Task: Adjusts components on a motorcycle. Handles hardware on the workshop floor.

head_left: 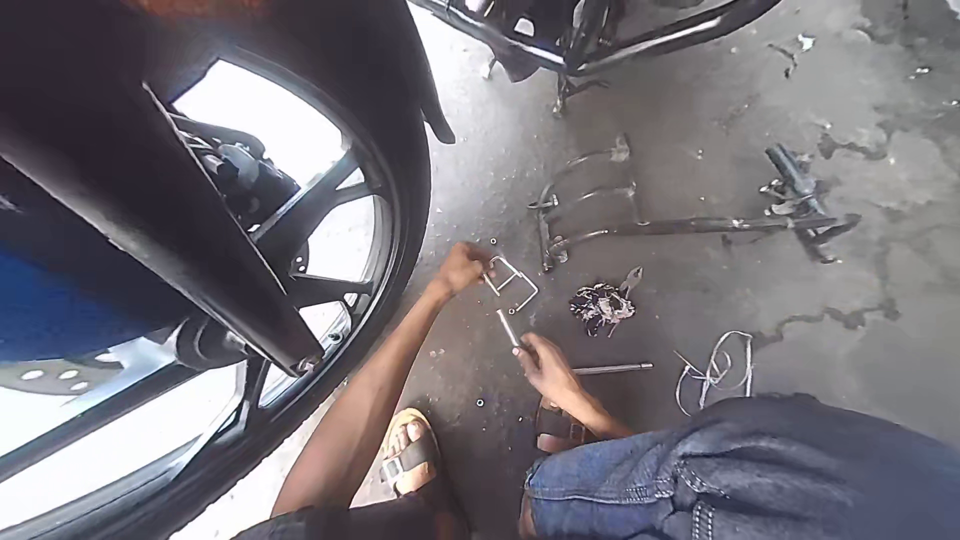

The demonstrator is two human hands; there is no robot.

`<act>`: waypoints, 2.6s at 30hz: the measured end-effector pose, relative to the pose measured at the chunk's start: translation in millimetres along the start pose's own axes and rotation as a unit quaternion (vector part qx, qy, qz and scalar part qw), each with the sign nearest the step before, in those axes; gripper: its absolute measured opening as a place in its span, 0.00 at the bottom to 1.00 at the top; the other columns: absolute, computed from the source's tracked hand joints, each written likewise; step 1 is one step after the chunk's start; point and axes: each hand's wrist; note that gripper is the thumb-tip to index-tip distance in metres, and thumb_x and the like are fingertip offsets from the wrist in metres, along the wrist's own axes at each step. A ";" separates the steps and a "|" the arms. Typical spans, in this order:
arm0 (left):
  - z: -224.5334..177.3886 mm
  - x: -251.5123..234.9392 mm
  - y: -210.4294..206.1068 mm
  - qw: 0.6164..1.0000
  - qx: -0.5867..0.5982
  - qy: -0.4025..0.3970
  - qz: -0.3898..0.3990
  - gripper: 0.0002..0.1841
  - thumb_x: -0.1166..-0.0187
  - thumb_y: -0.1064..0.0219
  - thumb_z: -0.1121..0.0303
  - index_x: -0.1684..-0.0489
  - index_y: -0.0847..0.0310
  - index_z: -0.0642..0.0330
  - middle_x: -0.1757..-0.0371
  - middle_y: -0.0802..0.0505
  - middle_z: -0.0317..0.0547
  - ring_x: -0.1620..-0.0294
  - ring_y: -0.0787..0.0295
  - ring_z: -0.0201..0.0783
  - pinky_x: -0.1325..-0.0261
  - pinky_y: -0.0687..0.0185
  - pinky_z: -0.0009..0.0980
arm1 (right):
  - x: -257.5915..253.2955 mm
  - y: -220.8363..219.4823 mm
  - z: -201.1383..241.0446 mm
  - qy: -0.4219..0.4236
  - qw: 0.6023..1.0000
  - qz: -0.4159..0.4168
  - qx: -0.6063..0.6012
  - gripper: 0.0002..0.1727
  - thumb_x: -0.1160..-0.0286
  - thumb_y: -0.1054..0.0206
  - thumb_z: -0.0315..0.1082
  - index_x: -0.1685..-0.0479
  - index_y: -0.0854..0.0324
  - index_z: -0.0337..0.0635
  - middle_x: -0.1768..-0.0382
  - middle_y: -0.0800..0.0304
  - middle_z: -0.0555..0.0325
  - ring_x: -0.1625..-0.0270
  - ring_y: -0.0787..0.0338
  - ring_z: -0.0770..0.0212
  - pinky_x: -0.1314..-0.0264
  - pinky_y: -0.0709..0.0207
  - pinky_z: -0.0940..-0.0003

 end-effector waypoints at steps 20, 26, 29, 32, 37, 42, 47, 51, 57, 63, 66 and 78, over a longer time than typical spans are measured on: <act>-10.9 -0.9 -16.5 1.000 0.023 -0.020 0.005 0.15 0.18 0.38 0.78 0.36 0.17 0.69 0.54 0.05 0.52 0.62 0.07 0.37 0.54 0.10 0.36 | -5.9 29.5 2.5 -0.012 0.997 -0.040 -0.069 0.18 0.15 0.38 0.44 0.40 0.18 0.39 0.55 0.11 0.53 0.62 0.11 0.65 0.59 0.14 0.68; -12.0 -2.4 -20.0 0.999 0.032 -0.024 0.007 0.13 0.18 0.37 0.78 0.39 0.15 0.68 0.56 0.05 0.50 0.64 0.08 0.35 0.56 0.10 0.34 | -10.9 35.7 1.1 -0.003 0.996 -0.049 -0.077 0.19 0.15 0.36 0.44 0.40 0.17 0.39 0.56 0.10 0.52 0.62 0.11 0.65 0.58 0.15 0.68; -13.1 -3.6 -25.3 0.998 0.056 -0.032 0.015 0.12 0.18 0.36 0.78 0.40 0.14 0.68 0.57 0.04 0.50 0.63 0.07 0.36 0.55 0.10 0.35 | -16.3 37.8 2.4 -0.003 0.993 -0.052 -0.109 0.17 0.16 0.36 0.43 0.42 0.16 0.39 0.59 0.10 0.55 0.65 0.12 0.66 0.60 0.16 0.69; -17.8 -1.3 -32.8 0.994 0.098 -0.035 0.013 0.12 0.17 0.37 0.79 0.41 0.14 0.71 0.58 0.04 0.50 0.62 0.07 0.35 0.53 0.10 0.34 | -20.3 37.3 6.6 -0.029 0.983 -0.058 -0.171 0.16 0.14 0.37 0.41 0.43 0.17 0.39 0.61 0.09 0.56 0.68 0.11 0.66 0.67 0.15 0.69; -9.1 14.8 -55.8 0.978 0.206 -0.026 -0.019 0.14 0.10 0.42 0.68 0.35 0.17 0.62 0.55 0.04 0.49 0.59 0.08 0.38 0.53 0.13 0.36 | -26.0 32.7 13.6 -0.046 0.962 -0.077 -0.259 0.15 0.13 0.37 0.39 0.41 0.18 0.37 0.60 0.08 0.53 0.66 0.09 0.62 0.66 0.13 0.67; -13.3 12.9 -95.1 0.934 0.349 0.001 -0.080 0.14 0.06 0.49 0.59 0.45 0.21 0.57 0.70 0.14 0.40 0.79 0.18 0.32 0.74 0.18 0.28 | -29.0 33.0 19.2 -0.002 0.961 -0.078 -0.265 0.14 0.12 0.38 0.38 0.43 0.16 0.36 0.62 0.08 0.55 0.66 0.10 0.65 0.61 0.13 0.67; -18.9 14.7 -83.4 0.931 0.340 -0.071 -0.110 0.13 0.09 0.44 0.54 0.57 0.22 0.52 0.77 0.22 0.37 0.85 0.32 0.29 0.81 0.32 0.23 | 8.8 80.2 -28.3 -0.110 0.989 0.046 0.083 0.13 0.19 0.36 0.33 0.42 0.13 0.42 0.52 0.07 0.52 0.48 0.07 0.54 0.39 0.15 0.50; -39.4 7.7 -70.5 0.912 0.379 -0.051 -0.150 0.12 0.08 0.44 0.57 0.59 0.24 0.54 0.76 0.21 0.35 0.83 0.28 0.28 0.78 0.28 0.22 | 23.8 90.7 -85.0 -0.224 0.928 0.159 0.252 0.20 0.47 0.17 0.33 0.51 0.10 0.43 0.44 0.11 0.41 0.35 0.17 0.35 0.34 0.27 0.29; -46.8 -7.5 -68.2 0.902 0.397 -0.028 -0.167 0.10 0.08 0.45 0.67 0.59 0.23 0.62 0.77 0.20 0.37 0.86 0.31 0.27 0.82 0.32 0.22 | 25.9 72.2 -103.2 -0.074 0.936 0.089 0.333 0.17 0.30 0.26 0.35 0.41 0.14 0.45 0.37 0.14 0.44 0.30 0.18 0.39 0.30 0.27 0.39; -44.7 5.0 -79.2 0.923 0.340 -0.059 -0.169 0.11 0.08 0.45 0.63 0.53 0.20 0.60 0.78 0.21 0.36 0.85 0.31 0.28 0.81 0.32 0.23 | 17.0 88.6 -77.1 -0.008 0.981 -0.037 0.190 0.19 0.13 0.47 0.34 0.31 0.23 0.33 0.44 0.12 0.44 0.47 0.08 0.48 0.42 0.15 0.51; -54.3 23.0 -81.5 0.930 0.317 -0.056 -0.177 0.12 0.07 0.45 0.58 0.50 0.21 0.55 0.78 0.23 0.36 0.85 0.34 0.29 0.80 0.33 0.24 | 8.1 105.4 -25.3 -0.002 0.994 -0.103 -0.047 0.20 0.10 0.53 0.39 0.36 0.24 0.36 0.69 0.18 0.59 0.73 0.17 0.65 0.69 0.18 0.66; -87.4 29.5 -81.6 0.902 0.371 -0.152 -0.162 0.11 0.08 0.47 0.68 0.52 0.20 0.63 0.79 0.21 0.40 0.85 0.31 0.30 0.81 0.32 0.24 | -1.7 128.2 59.3 0.037 0.983 -0.081 -0.158 0.20 0.08 0.54 0.41 0.37 0.22 0.39 0.74 0.24 0.65 0.81 0.29 0.70 0.82 0.34 0.74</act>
Point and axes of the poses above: each hand's wrist, its own x-axis away from the middle knuckle, its own y-axis out of the back of the hand, z = x × y
